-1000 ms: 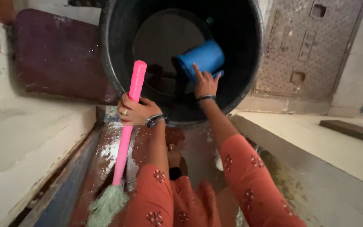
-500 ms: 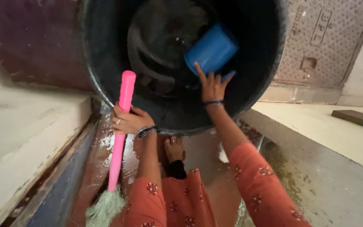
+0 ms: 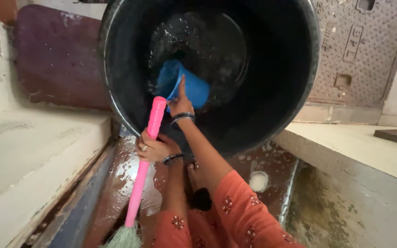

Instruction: The person pours water from a blue mug onto a tiled floor and scrubs the surface using a pink long-handled brush.

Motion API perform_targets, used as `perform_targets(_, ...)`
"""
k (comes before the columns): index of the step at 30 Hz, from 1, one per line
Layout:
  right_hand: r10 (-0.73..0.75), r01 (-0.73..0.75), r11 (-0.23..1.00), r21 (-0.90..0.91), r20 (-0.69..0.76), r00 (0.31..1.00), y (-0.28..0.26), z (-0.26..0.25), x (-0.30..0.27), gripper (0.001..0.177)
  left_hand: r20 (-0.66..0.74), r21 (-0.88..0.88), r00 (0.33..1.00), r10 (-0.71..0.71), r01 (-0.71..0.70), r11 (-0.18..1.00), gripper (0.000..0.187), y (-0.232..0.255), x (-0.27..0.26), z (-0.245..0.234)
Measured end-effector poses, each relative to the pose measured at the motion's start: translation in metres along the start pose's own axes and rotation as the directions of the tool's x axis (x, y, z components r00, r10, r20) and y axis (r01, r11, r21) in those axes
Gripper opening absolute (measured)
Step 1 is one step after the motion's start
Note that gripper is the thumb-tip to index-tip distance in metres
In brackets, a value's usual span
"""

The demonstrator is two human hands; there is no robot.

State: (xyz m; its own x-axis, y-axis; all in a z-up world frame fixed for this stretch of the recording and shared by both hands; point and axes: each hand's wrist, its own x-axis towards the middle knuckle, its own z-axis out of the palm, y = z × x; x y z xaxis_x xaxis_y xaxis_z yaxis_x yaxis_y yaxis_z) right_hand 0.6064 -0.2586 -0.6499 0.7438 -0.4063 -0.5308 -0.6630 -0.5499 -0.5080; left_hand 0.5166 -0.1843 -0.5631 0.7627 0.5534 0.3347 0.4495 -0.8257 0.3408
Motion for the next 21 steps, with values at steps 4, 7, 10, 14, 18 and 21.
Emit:
perform_targets(4,-0.255,0.149,0.689,0.709,0.045,0.966,0.026,-0.004,0.021,0.101,-0.017,0.028,0.999,0.037,-0.036,0.999,0.044,-0.004,0.000,0.004)
perform_targets(7,-0.257,-0.037,0.454,0.890,0.171,0.951,0.022,-0.039,0.016,0.095,0.067,0.030,0.998,0.016,-0.018,0.999,0.047,-0.005,0.006,0.004)
perform_targets(10,-0.208,-0.175,0.332,0.927,0.253,0.945,0.001,-0.077,-0.006,0.089,0.184,0.039,0.982,-0.036,0.030,0.999,0.053,0.003,0.016,0.001)
perform_targets(14,-0.244,-0.130,0.215,0.968,0.182,0.953,-0.018,-0.123,-0.042,0.090,0.421,0.017,0.904,-0.075,0.075,0.997,0.072,0.027,0.038,-0.008)
perform_targets(18,-0.120,-0.104,0.334,0.937,0.152,0.981,-0.007,-0.170,-0.070,0.093,0.537,-0.043,0.843,-0.001,0.029,0.999,0.081,0.037,0.050,-0.004)
perform_targets(21,-0.192,-0.012,0.253,0.967,0.062,0.979,0.011,-0.200,-0.097,0.094,0.576,-0.269,0.812,0.094,0.080,0.960,0.064,0.020,0.051,-0.011)
